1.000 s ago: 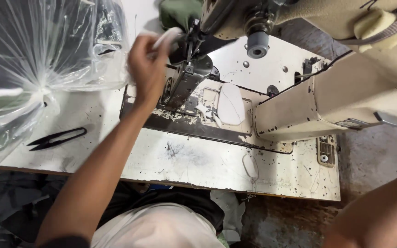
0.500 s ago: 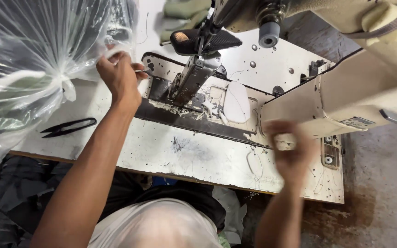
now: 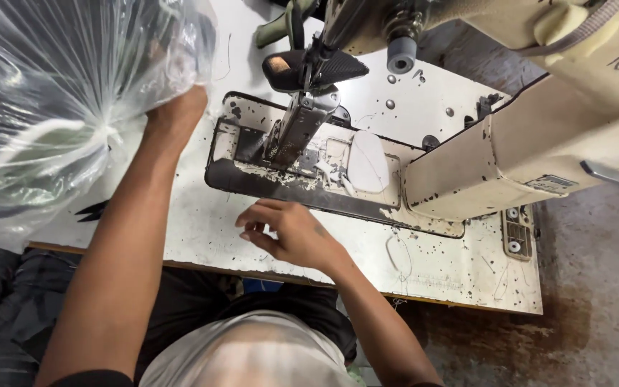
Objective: The person operates a sewing machine to stitch a black and green glove. They guide the glove under the needle, adjust its position, and sew along the edges. The person also handles a plastic bag containing other gloves and uses scissors to trim threads.
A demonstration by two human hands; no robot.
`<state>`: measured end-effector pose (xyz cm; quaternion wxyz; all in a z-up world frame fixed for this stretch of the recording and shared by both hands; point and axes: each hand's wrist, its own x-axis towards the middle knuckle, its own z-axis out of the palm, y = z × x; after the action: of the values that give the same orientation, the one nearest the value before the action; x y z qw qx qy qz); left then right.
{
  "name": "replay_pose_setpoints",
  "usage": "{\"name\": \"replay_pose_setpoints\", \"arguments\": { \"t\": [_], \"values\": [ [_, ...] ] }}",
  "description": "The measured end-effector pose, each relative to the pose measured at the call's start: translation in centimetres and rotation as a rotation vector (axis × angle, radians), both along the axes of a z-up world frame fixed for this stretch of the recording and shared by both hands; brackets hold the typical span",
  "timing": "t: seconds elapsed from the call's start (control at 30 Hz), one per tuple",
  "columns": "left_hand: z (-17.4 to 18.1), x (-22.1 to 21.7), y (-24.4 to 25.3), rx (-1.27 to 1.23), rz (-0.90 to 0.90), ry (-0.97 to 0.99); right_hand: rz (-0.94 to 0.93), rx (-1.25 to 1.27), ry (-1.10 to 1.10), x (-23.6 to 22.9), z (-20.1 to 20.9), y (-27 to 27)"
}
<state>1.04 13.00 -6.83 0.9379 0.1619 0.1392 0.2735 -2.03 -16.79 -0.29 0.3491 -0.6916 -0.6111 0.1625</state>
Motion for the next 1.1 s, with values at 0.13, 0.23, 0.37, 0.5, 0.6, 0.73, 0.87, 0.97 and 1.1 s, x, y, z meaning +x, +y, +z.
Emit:
{"name": "replay_pose_setpoints", "arguments": {
  "t": [0.13, 0.23, 0.37, 0.5, 0.6, 0.73, 0.87, 0.97, 1.1],
  "values": [
    [-1.4, 0.2, 2.9, -0.585, -0.395, -0.586, 0.025, -0.027, 0.016, -0.7, 0.0, 0.1],
    [-2.5, -0.2, 4.0, -0.851, -0.576, -0.844, 0.038, -0.071, 0.026, -0.3, -1.4, -0.5],
    [-3.1, -1.9, 2.6, -1.369, -0.633, -0.994, 0.05, -0.114, 0.04, -0.3, -2.9, -1.1],
    [-1.9, -2.4, 1.6, -2.152, -0.677, -1.169, 0.026, -0.215, 0.127, -0.6, -1.9, -0.9],
    [-0.8, -2.6, 0.7, -2.695, -0.653, -1.24, 0.018, -0.235, 0.183, -0.6, -1.7, -1.1],
    [2.1, -3.3, -0.3, -3.341, -0.564, -1.27, 0.048, -0.189, 0.139, -0.4, -2.4, -1.1],
    [3.7, -2.3, 0.8, -3.359, 0.116, -1.662, 0.08, -0.215, 0.166, -1.2, -1.9, -0.2],
    [0.9, 0.5, 3.5, -3.761, -0.731, -1.215, 0.077, -0.282, 0.208, -1.9, -1.5, 0.7],
    [-1.9, 4.8, 6.4, -4.042, -0.308, -1.744, 0.077, -0.145, 0.195, -1.9, -1.7, 1.9]
  ]
}}
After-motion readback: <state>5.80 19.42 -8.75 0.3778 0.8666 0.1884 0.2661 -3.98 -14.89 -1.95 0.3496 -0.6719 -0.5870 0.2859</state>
